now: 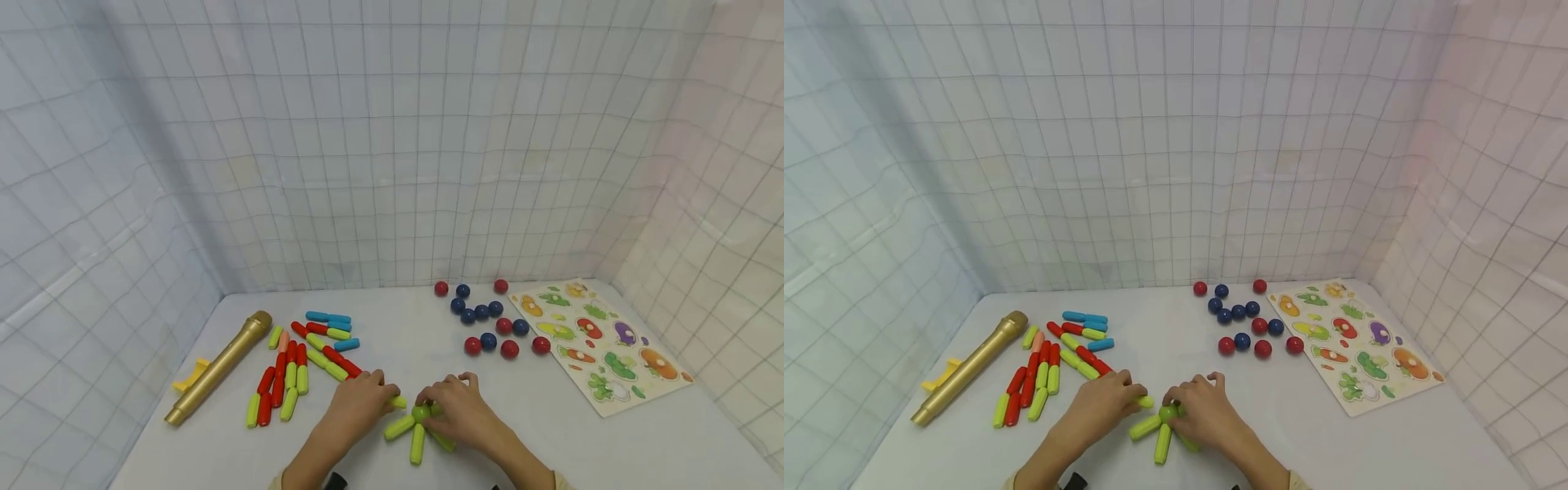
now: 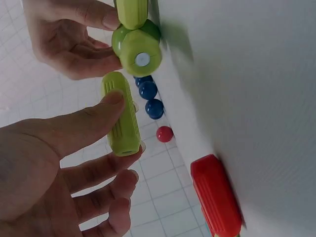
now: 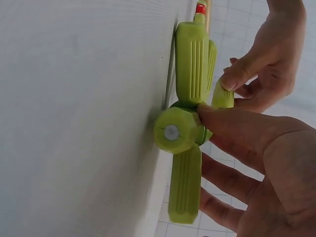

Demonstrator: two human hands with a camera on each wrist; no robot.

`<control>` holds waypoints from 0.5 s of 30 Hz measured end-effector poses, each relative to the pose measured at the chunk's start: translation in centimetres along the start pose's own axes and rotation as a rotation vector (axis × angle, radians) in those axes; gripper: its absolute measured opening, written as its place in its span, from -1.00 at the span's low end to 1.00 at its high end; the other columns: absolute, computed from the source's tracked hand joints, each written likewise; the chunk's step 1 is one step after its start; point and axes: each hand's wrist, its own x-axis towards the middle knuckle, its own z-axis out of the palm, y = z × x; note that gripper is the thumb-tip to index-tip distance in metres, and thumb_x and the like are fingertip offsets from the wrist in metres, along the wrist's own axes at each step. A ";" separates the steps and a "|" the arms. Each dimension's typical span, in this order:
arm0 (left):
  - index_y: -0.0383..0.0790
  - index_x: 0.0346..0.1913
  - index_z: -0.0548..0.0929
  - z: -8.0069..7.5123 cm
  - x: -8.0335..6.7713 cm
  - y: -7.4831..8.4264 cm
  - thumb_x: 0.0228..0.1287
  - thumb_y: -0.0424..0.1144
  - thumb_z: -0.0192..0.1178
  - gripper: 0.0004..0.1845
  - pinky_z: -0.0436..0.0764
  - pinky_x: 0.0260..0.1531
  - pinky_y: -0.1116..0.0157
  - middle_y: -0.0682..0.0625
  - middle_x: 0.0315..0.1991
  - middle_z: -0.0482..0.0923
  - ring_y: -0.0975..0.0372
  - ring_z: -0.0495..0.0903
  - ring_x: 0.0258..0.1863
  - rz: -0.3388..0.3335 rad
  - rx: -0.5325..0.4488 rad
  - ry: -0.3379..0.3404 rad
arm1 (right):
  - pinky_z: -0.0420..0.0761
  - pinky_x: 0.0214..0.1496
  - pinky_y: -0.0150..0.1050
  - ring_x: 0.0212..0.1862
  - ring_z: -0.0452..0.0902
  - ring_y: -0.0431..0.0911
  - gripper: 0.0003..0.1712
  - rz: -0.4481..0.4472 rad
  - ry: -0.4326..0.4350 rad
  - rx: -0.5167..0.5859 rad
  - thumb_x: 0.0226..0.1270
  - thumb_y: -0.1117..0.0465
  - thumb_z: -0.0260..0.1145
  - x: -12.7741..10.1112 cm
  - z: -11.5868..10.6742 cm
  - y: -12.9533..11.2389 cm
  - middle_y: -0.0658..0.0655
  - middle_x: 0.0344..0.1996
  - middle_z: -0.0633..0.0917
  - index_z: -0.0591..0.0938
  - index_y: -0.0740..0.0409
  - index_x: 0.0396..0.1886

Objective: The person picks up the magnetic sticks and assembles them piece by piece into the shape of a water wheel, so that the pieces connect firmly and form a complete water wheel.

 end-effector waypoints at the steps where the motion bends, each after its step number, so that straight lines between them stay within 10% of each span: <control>1: 0.15 -0.09 0.75 0.0 0.2 0.3 0.11 -0.03 0.40 -0.73 0.55 -0.45 0.38 0.10 -0.36 0.55 0.29 0.41 -0.46 0.006 0.016 0.005 | 0.18 0.24 0.37 -0.04 0.50 -0.07 -0.72 0.003 -0.001 0.008 0.09 0.01 0.49 0.1 -0.1 0.0 -0.23 -0.31 0.71 0.69 -0.19 -0.16; 15: 0.11 -0.11 0.76 1.3 0.3 1.0 0.10 -0.02 0.41 -0.74 0.51 -0.49 0.40 0.10 -0.38 0.55 0.29 0.41 -0.49 0.034 0.048 -0.003 | 0.21 0.23 0.33 -0.06 0.46 -0.10 -0.75 -0.016 0.075 -0.028 0.07 0.00 0.50 -0.1 0.1 0.1 -0.17 -0.27 0.68 0.69 -0.16 -0.23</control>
